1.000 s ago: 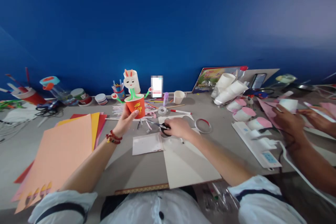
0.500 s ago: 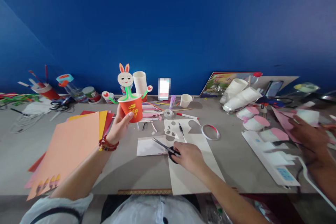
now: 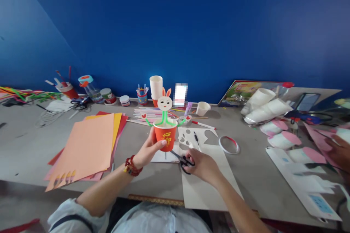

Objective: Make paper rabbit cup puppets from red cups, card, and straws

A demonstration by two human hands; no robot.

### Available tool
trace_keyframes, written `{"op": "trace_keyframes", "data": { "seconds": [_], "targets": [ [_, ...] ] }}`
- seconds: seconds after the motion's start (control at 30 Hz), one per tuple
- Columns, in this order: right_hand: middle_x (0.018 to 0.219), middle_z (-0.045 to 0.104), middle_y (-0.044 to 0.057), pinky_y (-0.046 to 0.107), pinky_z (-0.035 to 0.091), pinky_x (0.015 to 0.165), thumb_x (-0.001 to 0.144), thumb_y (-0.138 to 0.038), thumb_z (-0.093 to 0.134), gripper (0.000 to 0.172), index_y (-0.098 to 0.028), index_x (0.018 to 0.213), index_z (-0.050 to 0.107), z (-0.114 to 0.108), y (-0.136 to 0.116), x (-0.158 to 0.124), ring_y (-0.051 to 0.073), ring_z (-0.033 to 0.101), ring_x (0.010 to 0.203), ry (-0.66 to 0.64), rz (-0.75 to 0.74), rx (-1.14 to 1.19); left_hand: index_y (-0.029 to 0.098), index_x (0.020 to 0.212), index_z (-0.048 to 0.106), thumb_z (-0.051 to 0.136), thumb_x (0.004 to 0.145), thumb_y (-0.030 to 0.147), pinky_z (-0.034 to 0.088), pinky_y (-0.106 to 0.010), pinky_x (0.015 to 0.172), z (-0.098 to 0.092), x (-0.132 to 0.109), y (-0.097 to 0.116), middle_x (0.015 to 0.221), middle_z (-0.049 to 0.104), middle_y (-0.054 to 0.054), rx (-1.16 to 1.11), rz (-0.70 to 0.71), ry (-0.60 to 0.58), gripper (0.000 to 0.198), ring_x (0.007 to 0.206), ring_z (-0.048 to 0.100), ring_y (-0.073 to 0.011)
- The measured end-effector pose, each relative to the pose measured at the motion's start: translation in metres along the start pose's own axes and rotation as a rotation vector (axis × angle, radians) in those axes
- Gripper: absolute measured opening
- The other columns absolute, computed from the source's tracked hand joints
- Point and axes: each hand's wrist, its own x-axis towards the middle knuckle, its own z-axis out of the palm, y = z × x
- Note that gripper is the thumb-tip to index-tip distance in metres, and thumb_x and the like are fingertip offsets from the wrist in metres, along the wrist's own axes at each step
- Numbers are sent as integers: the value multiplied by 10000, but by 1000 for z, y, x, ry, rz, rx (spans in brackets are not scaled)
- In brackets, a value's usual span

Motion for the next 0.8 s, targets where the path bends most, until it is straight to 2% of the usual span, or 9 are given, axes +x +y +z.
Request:
{"op": "trace_keyframes", "data": {
  "seconds": [0.13, 0.23, 0.37, 0.57, 0.8],
  "targets": [
    [903, 678, 7, 252, 412, 629, 815, -376, 674, 209, -241, 973, 651, -6, -23, -3, 151, 593, 698, 87, -160, 244, 247, 1315, 477, 712, 849, 327, 513, -413, 922, 1, -3, -10, 1177, 663, -96, 2, 2, -22, 528, 1052, 651, -260],
    [846, 679, 22, 255, 438, 631, 852, -398, 645, 233, -229, 1010, 673, 0, -43, 0, 160, 591, 691, 160, -234, 422, 245, 1295, 492, 709, 852, 327, 509, -425, 929, 2, -6, -17, 1165, 663, -93, -8, -13, -26, 501, 1045, 643, -257],
    [661, 619, 2, 238, 401, 545, 874, -366, 595, 195, -200, 866, 697, 14, -57, 6, 143, 539, 588, 220, -172, 586, 247, 1293, 497, 724, 838, 326, 494, -445, 965, 5, -6, -17, 1205, 646, -96, -36, -13, -36, 515, 1094, 624, -267],
    [602, 576, -12, 228, 380, 536, 850, -381, 619, 239, -189, 709, 628, 31, -59, 3, 123, 478, 551, 182, -117, 704, 296, 1444, 372, 719, 840, 351, 481, -449, 990, 1, -3, -12, 1280, 620, -103, -20, 30, -12, 699, 1126, 616, -274],
    [658, 614, 2, 233, 385, 560, 868, -387, 591, 223, -188, 793, 659, 31, -58, 2, 132, 496, 578, 223, -127, 691, 262, 1371, 449, 697, 864, 317, 508, -437, 954, 3, -7, -19, 1225, 651, -105, -64, -3, -41, 567, 1107, 639, -275]
  ]
}}
